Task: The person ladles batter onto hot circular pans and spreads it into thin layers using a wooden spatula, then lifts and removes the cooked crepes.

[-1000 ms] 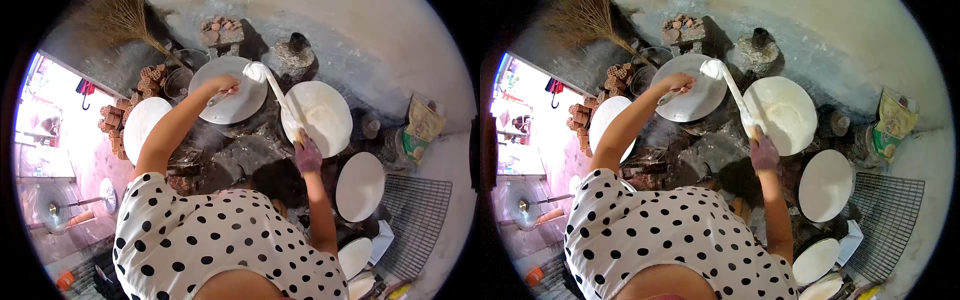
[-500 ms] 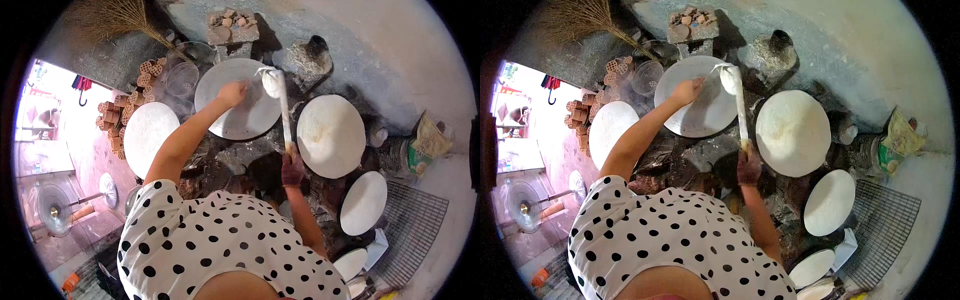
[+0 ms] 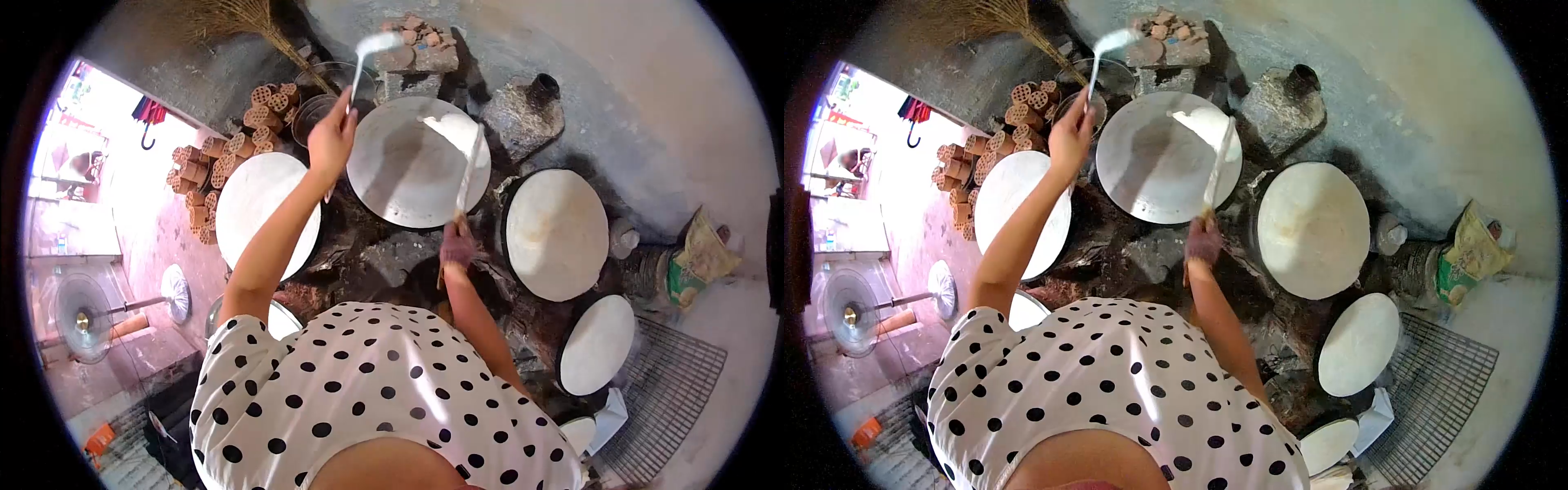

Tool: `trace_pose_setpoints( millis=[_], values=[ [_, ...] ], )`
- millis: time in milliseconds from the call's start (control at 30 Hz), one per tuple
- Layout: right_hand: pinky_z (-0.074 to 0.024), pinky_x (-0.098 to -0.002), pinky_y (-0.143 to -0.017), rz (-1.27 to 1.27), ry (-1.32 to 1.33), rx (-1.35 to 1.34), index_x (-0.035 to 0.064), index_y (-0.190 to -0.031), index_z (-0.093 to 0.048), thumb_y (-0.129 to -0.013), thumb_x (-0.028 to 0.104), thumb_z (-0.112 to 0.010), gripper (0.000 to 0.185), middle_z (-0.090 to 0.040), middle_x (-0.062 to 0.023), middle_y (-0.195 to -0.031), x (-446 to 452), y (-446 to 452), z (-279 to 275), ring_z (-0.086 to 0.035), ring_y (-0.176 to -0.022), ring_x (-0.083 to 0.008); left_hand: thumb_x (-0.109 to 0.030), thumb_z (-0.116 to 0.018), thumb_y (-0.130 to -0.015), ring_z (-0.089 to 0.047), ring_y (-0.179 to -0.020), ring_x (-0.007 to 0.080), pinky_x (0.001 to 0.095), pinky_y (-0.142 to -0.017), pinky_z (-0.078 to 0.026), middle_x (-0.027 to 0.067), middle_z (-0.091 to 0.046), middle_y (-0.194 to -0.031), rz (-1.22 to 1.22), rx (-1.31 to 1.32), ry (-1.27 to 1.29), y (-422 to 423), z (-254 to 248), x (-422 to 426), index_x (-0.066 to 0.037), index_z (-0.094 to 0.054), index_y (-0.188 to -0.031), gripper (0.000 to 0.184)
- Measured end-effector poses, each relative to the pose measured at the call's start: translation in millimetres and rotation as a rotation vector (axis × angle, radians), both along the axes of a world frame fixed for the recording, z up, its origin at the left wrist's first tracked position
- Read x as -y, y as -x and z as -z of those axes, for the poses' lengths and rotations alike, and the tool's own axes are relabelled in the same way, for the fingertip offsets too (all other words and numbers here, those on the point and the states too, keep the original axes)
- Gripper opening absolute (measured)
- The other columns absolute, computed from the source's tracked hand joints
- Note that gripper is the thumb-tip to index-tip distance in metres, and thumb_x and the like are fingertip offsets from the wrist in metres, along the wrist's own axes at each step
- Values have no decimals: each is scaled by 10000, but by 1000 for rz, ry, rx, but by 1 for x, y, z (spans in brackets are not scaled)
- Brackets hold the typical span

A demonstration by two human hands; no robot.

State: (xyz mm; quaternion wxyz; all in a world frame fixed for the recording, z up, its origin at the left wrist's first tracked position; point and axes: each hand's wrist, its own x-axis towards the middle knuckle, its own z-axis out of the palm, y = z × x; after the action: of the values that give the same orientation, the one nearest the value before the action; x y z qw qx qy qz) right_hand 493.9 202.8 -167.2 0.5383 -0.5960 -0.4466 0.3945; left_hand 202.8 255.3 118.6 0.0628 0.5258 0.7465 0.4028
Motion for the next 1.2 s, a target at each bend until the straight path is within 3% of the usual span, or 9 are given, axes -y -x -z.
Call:
trace_pose_setpoints(
  millis=[67,233,300,567,700,867,933,1000,1200],
  values=[
    [-500,-347,-704,-222,64,500,69,-1050,-628,-861,261,-595,272,-657,-88,-878,-29,32,-85,-624,-834,-238,-197,-529,-921,-551,-553,191,308,-547,-458,90,-586,-700,114,244,19,15,54,13,-118,-497,-1319,407],
    [-465,-306,-847,-268,200,352,71,-1233,-578,-887,217,-596,375,-642,-111,-1098,-32,-11,-135,-605,-958,-212,-170,-427,-982,-391,-410,81,218,-380,-339,-19,-432,-568,232,1038,277,6,71,101,-72,-441,-1344,376],
    [-464,-296,-846,-219,186,103,67,-1233,-576,-887,207,-596,374,-644,-101,-1093,-44,-26,-58,-605,-957,-200,-188,-399,-992,-404,-396,83,205,-383,-355,-9,-436,-565,216,1262,314,-4,65,142,-73,-368,-1383,409],
    [-459,-385,-897,-584,193,705,119,-1159,-623,-804,347,-605,423,-653,-165,-1053,-106,15,-80,-601,-1019,-342,-244,-438,-986,-417,-423,67,197,-396,-349,-11,-474,-608,73,1495,225,-40,75,214,-47,-402,-1355,420],
    [-453,-382,-911,-541,116,380,118,-1171,-617,-807,358,-604,436,-657,-152,-1063,-94,-32,-119,-607,-1028,-325,-249,-437,-989,-414,-427,60,194,-395,-359,-19,-458,-611,23,1516,128,-46,53,233,-45,-379,-1365,432],
    [-451,-353,-895,-481,432,744,82,-1246,-546,-866,344,-578,462,-589,-147,-1207,-101,4,-129,-578,-1071,-232,-256,-442,-990,-414,-423,61,203,-401,-386,-24,-454,-616,-73,1576,39,-62,40,248,-42,-402,-1331,405],
    [-444,-392,-930,-426,453,237,126,-1249,-551,-842,426,-563,506,-559,-172,-1242,-114,24,-108,-552,-1119,-313,-259,-450,-986,-413,-423,60,202,-401,-383,-26,-457,-623,-71,1576,26,-66,45,250,-48,-410,-1324,400],
    [-444,-399,-932,-645,393,835,199,-1253,-564,-806,397,-588,490,-594,-134,-1208,-129,36,-104,-553,-1106,-351,-256,-455,-984,-412,-425,58,201,-404,-379,-27,-462,-635,-72,1580,10,-72,48,252,-55,-414,-1325,398],
    [-444,-391,-946,-661,278,732,229,-1256,-561,-796,430,-583,502,-585,-134,-1223,-158,-27,-105,-554,-1122,-334,-240,-411,-997,-387,-420,62,203,-385,-352,-28,-425,-615,-112,1532,7,-89,39,264,-66,-427,-1324,370]
  ],
)
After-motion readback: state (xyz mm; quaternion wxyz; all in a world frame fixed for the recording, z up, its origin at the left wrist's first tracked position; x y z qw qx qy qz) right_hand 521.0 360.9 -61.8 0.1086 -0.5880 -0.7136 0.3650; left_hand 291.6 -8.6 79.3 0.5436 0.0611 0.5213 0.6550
